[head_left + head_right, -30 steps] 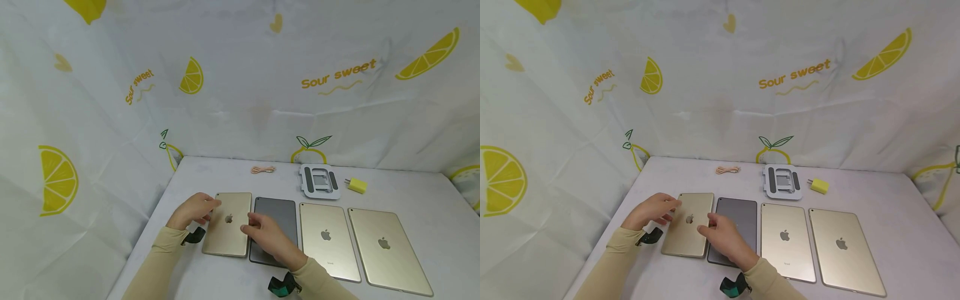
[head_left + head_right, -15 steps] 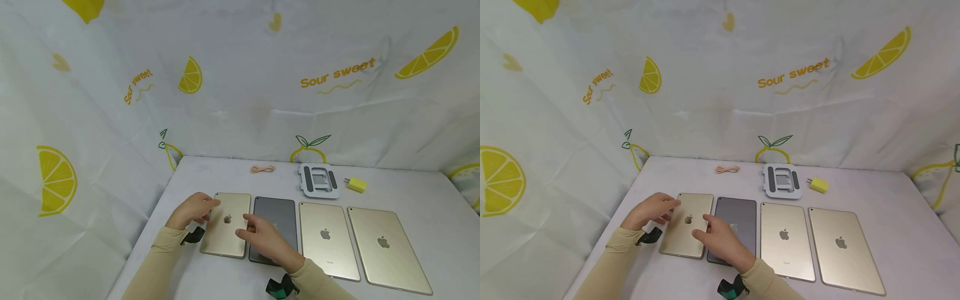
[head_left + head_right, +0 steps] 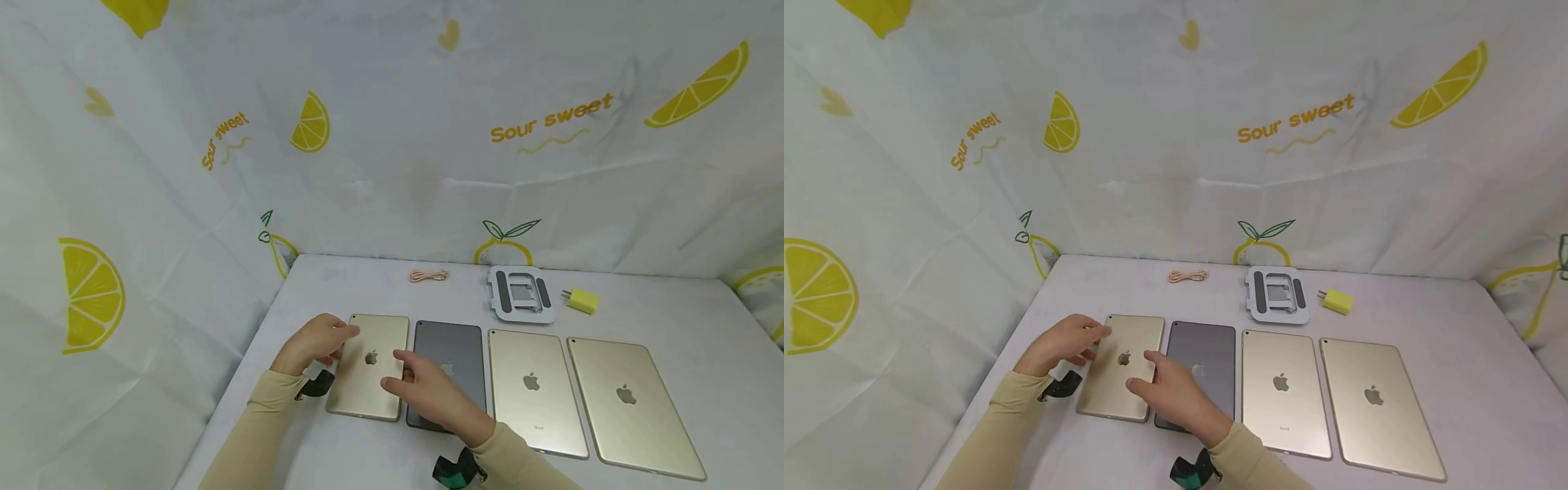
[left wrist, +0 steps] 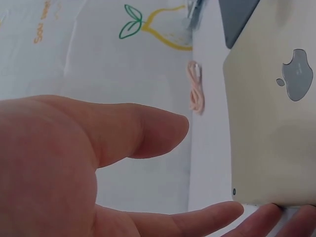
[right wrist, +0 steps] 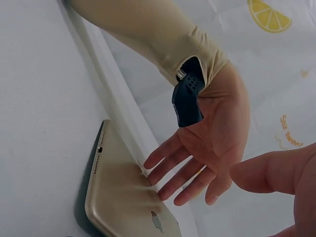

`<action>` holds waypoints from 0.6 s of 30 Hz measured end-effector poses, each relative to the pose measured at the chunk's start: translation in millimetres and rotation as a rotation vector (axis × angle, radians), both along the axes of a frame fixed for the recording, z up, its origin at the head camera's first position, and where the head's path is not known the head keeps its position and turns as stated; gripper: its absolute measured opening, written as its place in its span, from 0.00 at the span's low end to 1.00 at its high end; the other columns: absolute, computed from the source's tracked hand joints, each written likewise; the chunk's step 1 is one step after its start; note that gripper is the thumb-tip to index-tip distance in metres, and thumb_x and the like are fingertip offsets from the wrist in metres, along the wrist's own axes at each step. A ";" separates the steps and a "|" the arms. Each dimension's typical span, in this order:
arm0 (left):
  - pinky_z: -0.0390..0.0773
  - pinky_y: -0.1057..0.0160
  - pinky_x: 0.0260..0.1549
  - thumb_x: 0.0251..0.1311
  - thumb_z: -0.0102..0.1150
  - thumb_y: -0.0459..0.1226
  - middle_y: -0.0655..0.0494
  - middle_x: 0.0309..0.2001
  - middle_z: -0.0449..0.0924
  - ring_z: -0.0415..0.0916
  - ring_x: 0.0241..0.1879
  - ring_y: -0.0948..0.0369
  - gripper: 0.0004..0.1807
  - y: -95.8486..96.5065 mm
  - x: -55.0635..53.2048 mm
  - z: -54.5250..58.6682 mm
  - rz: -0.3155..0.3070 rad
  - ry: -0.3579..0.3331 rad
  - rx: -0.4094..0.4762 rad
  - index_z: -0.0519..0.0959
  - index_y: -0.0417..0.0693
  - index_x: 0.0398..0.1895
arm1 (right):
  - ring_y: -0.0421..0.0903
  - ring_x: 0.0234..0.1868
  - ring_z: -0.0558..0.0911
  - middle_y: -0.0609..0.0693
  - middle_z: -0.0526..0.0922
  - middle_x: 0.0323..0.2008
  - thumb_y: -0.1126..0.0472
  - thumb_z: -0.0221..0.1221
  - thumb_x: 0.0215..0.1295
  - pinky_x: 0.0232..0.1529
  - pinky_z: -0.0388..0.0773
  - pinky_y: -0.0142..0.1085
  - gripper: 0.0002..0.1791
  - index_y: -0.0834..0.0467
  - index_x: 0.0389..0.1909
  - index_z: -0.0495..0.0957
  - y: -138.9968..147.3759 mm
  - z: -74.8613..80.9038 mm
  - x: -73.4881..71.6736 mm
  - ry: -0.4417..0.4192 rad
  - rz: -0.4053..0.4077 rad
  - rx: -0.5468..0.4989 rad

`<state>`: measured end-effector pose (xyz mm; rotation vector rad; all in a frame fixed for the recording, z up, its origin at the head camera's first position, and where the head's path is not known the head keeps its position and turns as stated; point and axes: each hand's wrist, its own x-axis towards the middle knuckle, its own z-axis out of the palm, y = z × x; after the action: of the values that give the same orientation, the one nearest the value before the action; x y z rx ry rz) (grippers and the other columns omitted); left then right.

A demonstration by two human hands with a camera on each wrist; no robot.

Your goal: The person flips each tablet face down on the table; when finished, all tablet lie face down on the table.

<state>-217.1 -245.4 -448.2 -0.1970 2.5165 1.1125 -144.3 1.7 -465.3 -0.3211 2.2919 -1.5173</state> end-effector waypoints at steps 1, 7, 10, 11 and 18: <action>0.88 0.55 0.38 0.72 0.62 0.51 0.45 0.46 0.85 0.84 0.38 0.53 0.23 0.3 -0.3 -0.5 0.002 0.002 0.000 0.84 0.39 0.52 | 0.51 0.47 0.78 0.58 0.82 0.48 0.51 0.66 0.71 0.41 0.77 0.41 0.40 0.69 0.77 0.69 0.9 0.8 0.2 0.004 -0.001 0.005; 0.88 0.55 0.38 0.73 0.62 0.51 0.44 0.48 0.85 0.85 0.39 0.53 0.24 2.8 -1.4 -3.0 0.001 0.000 0.011 0.83 0.38 0.55 | 0.63 0.71 0.79 0.66 0.76 0.74 0.50 0.63 0.76 0.67 0.80 0.60 0.36 0.63 0.77 0.70 17.6 7.5 -2.7 -0.013 -0.040 -0.031; 0.88 0.55 0.37 0.74 0.62 0.51 0.45 0.48 0.85 0.85 0.39 0.53 0.26 0.5 -2.0 -2.6 -0.009 0.004 0.004 0.83 0.37 0.58 | 0.60 0.70 0.80 0.61 0.77 0.74 0.50 0.63 0.77 0.65 0.83 0.57 0.32 0.60 0.76 0.73 32.4 8.9 -7.2 0.010 -0.080 -0.014; 0.88 0.55 0.37 0.74 0.62 0.51 0.45 0.48 0.85 0.85 0.39 0.53 0.26 -1.0 -2.4 -2.3 -0.017 0.008 -0.003 0.82 0.36 0.59 | 0.59 0.69 0.81 0.60 0.79 0.73 0.50 0.63 0.77 0.64 0.84 0.55 0.31 0.59 0.75 0.75 38.5 8.6 -8.5 0.028 -0.091 0.006; 0.85 0.48 0.52 0.75 0.58 0.53 0.41 0.48 0.88 0.86 0.48 0.50 0.31 -18.0 1.6 -6.9 -0.041 0.074 -0.117 0.79 0.36 0.67 | 0.58 0.65 0.85 0.59 0.80 0.72 0.42 0.63 0.77 0.61 0.87 0.51 0.34 0.58 0.74 0.76 98.2 -4.2 -9.9 0.152 -0.119 0.211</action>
<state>-215.5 -263.4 -455.0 -0.1366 2.6409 0.9747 -154.2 99.9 -469.5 -0.2529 2.6060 -1.3288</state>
